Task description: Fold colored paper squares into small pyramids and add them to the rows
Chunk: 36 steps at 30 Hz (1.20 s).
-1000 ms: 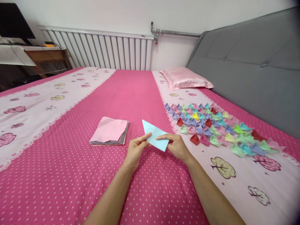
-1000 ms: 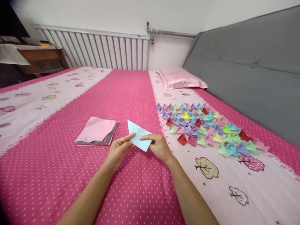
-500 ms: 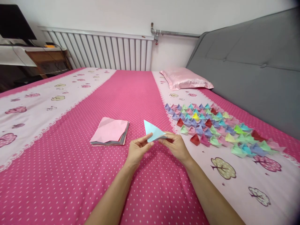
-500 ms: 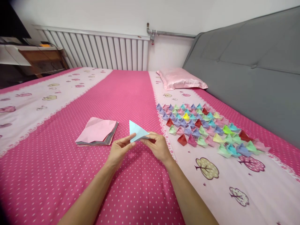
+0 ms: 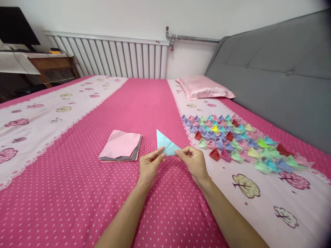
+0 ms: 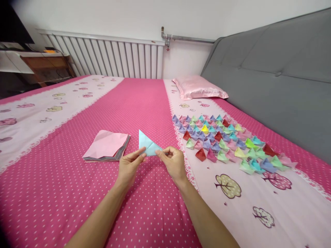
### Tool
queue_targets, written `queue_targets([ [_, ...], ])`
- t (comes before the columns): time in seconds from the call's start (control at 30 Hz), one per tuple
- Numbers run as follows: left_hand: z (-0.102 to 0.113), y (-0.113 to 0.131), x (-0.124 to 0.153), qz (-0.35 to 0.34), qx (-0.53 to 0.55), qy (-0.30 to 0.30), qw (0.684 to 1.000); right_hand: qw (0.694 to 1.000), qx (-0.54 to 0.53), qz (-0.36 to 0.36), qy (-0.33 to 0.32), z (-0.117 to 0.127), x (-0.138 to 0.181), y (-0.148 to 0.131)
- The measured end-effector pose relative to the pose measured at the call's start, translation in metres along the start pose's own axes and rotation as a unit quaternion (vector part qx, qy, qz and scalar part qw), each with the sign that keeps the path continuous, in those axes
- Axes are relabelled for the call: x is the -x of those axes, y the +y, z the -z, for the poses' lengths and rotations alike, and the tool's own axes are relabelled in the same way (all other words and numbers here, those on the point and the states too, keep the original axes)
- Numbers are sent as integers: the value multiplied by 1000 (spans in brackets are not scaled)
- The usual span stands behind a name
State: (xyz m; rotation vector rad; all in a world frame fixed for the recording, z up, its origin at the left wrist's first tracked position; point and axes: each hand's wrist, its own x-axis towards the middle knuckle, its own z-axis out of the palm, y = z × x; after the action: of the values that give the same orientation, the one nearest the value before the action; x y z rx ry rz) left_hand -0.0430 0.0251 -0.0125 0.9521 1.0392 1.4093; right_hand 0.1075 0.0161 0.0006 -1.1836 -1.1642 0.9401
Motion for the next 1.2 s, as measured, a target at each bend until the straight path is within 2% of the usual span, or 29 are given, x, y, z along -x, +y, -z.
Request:
queue_targets([
  [0.5,-3,3,4,4,24,-10,1000,993,-18,35,108,-10,5,2],
  [0.67,-7,6,5,3,55,-65,996,990,-32,50,130,-10,6,-2],
  [0.8,-8,4,5,55,30,-113,992,986,-30,78,148,-8,5,-6],
  [0.9,-7,2,5,77,13,-124,989,990,-35,81,108,-7,4,-7],
  [1.03,-5,0,2,45,29,-123,991,999,-9,30,-15,-10,5,-3],
  [1.2,-5,4,3,49,25,-136,989,999,20,7,-39,-9,7,-1],
])
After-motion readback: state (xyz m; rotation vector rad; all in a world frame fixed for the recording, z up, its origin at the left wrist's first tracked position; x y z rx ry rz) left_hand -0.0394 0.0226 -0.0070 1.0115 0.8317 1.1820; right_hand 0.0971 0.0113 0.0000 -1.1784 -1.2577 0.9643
